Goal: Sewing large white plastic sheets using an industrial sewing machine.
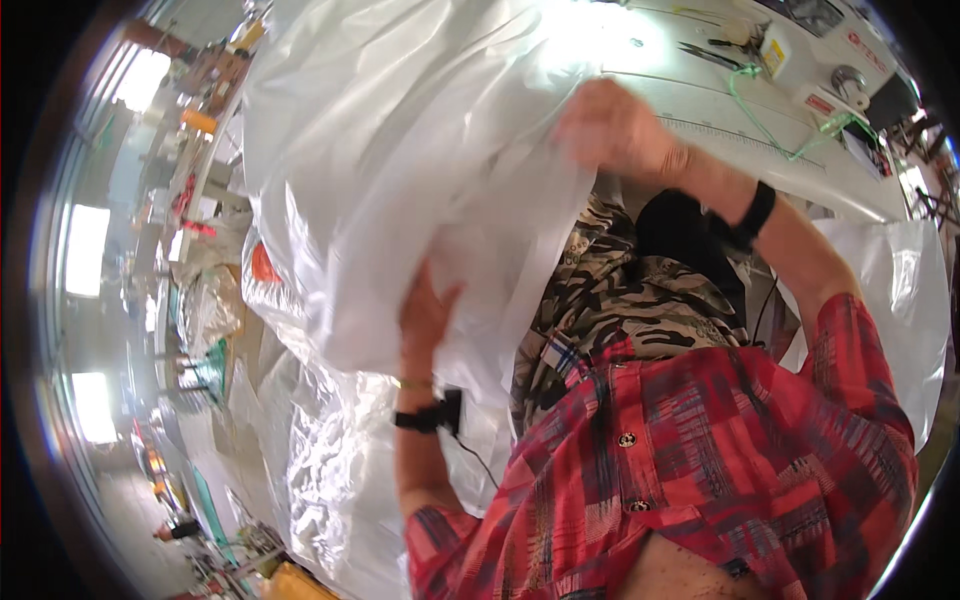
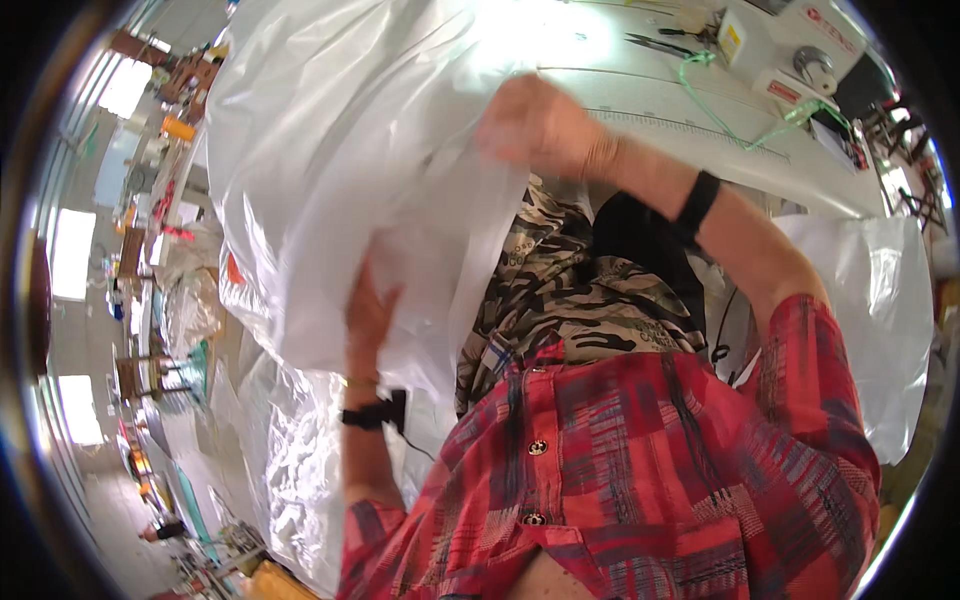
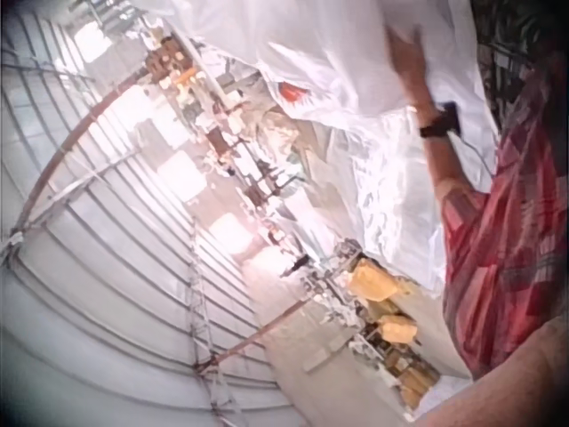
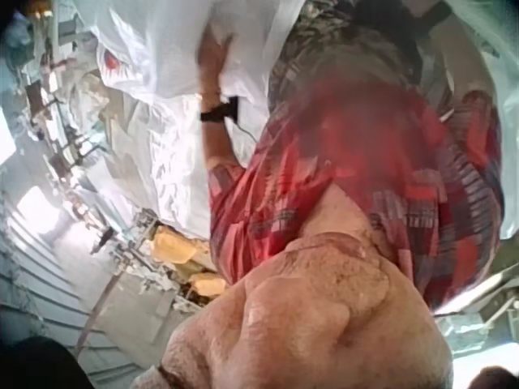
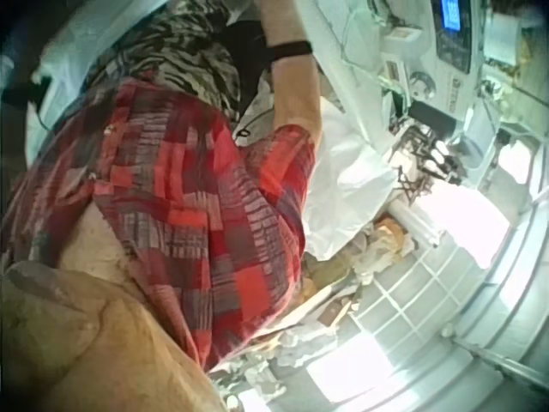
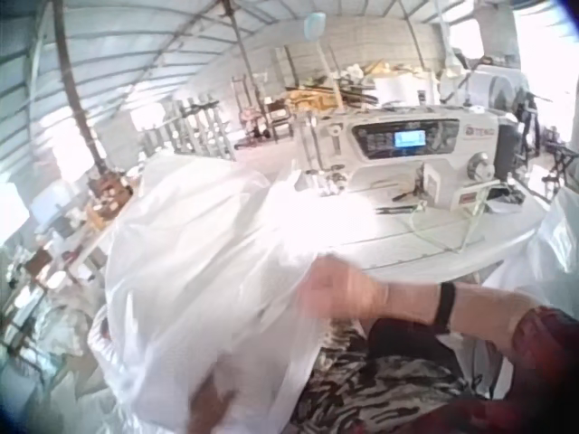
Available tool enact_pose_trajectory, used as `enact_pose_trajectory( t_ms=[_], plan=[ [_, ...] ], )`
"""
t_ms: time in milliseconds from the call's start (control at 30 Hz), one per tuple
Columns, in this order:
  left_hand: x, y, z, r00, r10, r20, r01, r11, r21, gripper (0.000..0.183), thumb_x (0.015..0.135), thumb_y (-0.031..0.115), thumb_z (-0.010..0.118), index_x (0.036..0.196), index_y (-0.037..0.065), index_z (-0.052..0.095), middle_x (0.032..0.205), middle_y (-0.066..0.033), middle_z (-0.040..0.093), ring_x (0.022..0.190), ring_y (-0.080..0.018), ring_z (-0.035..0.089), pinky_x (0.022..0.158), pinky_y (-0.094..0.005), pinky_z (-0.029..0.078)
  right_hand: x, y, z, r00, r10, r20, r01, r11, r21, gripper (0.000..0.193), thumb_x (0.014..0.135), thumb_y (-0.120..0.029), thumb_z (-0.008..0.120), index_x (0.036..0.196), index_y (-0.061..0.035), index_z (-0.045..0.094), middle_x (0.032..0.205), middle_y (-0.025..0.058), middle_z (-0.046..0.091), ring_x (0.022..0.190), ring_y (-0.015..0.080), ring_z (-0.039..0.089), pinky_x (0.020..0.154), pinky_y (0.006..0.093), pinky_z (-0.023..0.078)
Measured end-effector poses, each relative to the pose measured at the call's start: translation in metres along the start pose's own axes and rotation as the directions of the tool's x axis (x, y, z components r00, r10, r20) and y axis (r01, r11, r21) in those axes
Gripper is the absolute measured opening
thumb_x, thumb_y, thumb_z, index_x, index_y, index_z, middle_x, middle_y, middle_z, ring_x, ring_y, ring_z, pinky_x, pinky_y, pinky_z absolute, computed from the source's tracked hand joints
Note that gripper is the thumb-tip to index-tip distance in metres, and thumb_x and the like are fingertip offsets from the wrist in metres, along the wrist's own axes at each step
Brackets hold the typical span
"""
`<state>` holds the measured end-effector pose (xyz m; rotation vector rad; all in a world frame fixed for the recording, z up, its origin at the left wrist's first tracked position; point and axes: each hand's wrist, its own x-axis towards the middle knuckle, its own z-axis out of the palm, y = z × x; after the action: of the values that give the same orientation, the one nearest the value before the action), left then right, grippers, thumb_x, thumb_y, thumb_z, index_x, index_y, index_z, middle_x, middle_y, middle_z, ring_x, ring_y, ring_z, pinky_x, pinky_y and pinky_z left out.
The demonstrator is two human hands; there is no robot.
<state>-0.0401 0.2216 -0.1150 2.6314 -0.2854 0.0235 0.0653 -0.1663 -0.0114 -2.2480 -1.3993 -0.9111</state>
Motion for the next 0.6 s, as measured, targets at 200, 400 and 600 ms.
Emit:
enact_pose_trajectory(
  t_ms=[200,400,600],
  plan=[
    [0.108,-0.011,-0.123,0.952,0.212,-0.222,-0.066,0.848,0.525,0.085,0.080,0.066,0.062,0.138,0.004,0.048,0.138,-0.0191,0.051,0.129,-0.0343,0.046,0.109,-0.0407,0.035,0.040,-0.101,0.029,0.968,-0.094,0.234,0.085,0.995,0.050,0.027,0.081,-0.029,0.069,0.102,-0.0117,0.069,0.111,-0.0001,0.065,0.117,0.0214,0.052,0.109,0.0475,0.033],
    [0.159,0.013,-0.153,0.988,-0.079,-0.130,0.130,0.887,0.444,0.070,0.084,0.064,0.057,0.123,0.006,0.061,0.128,-0.0184,0.059,0.119,-0.0348,0.053,0.101,-0.0414,0.042,0.039,-0.090,-0.005,0.944,-0.072,0.321,-0.051,0.932,0.359,0.022,0.083,-0.015,0.063,0.102,-0.0063,0.068,0.107,0.0071,0.065,0.103,0.0246,0.059,0.098,0.0416,0.043],
    [0.138,-0.076,-0.127,0.964,0.130,-0.232,0.006,0.861,0.509,0.060,0.090,0.059,0.052,0.120,0.007,0.062,0.126,-0.0137,0.061,0.112,-0.0338,0.058,0.095,-0.0405,0.047,0.001,-0.055,-0.138,0.971,0.225,-0.078,-0.166,0.875,0.456,0.040,0.093,-0.034,0.056,0.108,0.0022,0.064,0.110,0.0156,0.066,0.100,0.0316,0.061,0.088,0.0450,0.048]
  ],
)
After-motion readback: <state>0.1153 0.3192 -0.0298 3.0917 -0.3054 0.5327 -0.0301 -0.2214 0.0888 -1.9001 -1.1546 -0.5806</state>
